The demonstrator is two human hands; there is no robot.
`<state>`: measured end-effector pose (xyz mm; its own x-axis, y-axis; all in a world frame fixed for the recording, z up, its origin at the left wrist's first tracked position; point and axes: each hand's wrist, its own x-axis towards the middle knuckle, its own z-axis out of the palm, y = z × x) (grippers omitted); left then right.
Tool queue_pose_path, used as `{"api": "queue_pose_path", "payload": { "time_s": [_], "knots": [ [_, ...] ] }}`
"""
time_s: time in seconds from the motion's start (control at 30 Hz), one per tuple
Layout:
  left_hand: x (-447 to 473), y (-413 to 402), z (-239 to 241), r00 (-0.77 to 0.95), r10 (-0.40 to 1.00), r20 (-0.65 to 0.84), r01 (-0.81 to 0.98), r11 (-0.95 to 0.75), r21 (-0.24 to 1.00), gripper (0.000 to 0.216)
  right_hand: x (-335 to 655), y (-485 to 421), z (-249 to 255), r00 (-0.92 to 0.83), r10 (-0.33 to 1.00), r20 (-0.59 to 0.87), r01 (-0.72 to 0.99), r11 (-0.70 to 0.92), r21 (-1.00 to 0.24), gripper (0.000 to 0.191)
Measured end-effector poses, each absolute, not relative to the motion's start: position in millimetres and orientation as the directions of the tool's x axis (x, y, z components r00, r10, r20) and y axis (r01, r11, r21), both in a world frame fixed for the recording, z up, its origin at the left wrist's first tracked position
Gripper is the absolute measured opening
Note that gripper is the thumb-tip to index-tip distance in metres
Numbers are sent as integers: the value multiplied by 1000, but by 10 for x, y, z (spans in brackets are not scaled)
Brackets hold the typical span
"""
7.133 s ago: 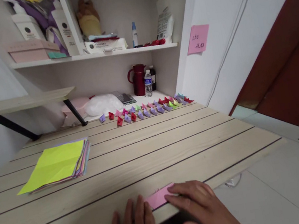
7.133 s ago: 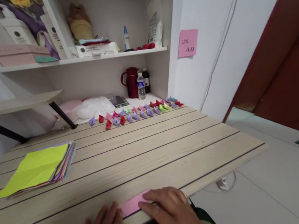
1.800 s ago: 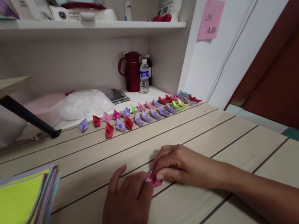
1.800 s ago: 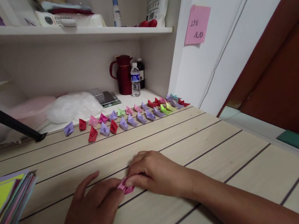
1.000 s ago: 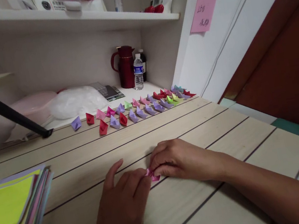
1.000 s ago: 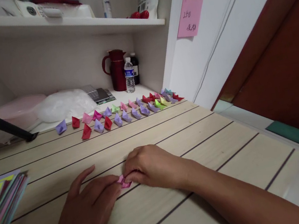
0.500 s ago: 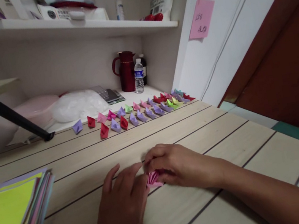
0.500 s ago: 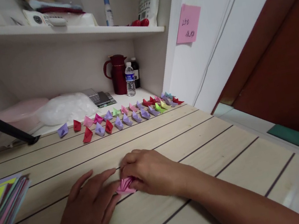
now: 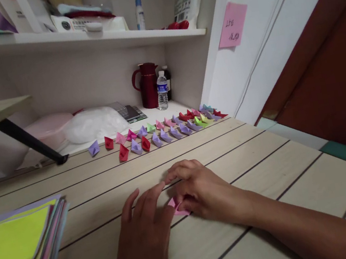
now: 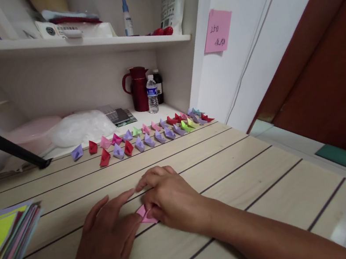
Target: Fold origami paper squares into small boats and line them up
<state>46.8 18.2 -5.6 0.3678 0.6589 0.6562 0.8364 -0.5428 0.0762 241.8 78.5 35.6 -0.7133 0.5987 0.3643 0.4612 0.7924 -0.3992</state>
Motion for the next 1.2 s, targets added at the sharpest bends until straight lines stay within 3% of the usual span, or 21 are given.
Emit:
{"api": "queue_pose_path", "payload": {
  "time_s": [0.17,0.43,0.67,0.83,0.9,1.07,1.2],
  "knots": [
    [391,202,-54,431,689,582,840,-543,21,17,2402,778,330,-691,622,368,480,776,-410,14],
    [431,204,62,393,725,566,781,-588,210,15,2394,817,245,-663,645,379,439,746,-501,16],
    [449,195,51,362,731,579,752,-596,283,19,2501,897,395,-753,621,220,384,685,-620,5],
    [416,205,71,346,795,499,790,-533,302,16,2706,995,501,-744,660,103,384,548,-743,48],
    [400,212,79,337,813,475,793,-517,322,16,2749,1028,487,-705,704,87,407,502,-763,56],
    [386,222,85,286,841,459,800,-474,369,14,2732,1033,443,-698,703,137,397,538,-744,53],
    [386,209,87,267,854,446,800,-454,391,14,2678,981,456,-743,637,203,335,618,-711,36]
  ]
}}
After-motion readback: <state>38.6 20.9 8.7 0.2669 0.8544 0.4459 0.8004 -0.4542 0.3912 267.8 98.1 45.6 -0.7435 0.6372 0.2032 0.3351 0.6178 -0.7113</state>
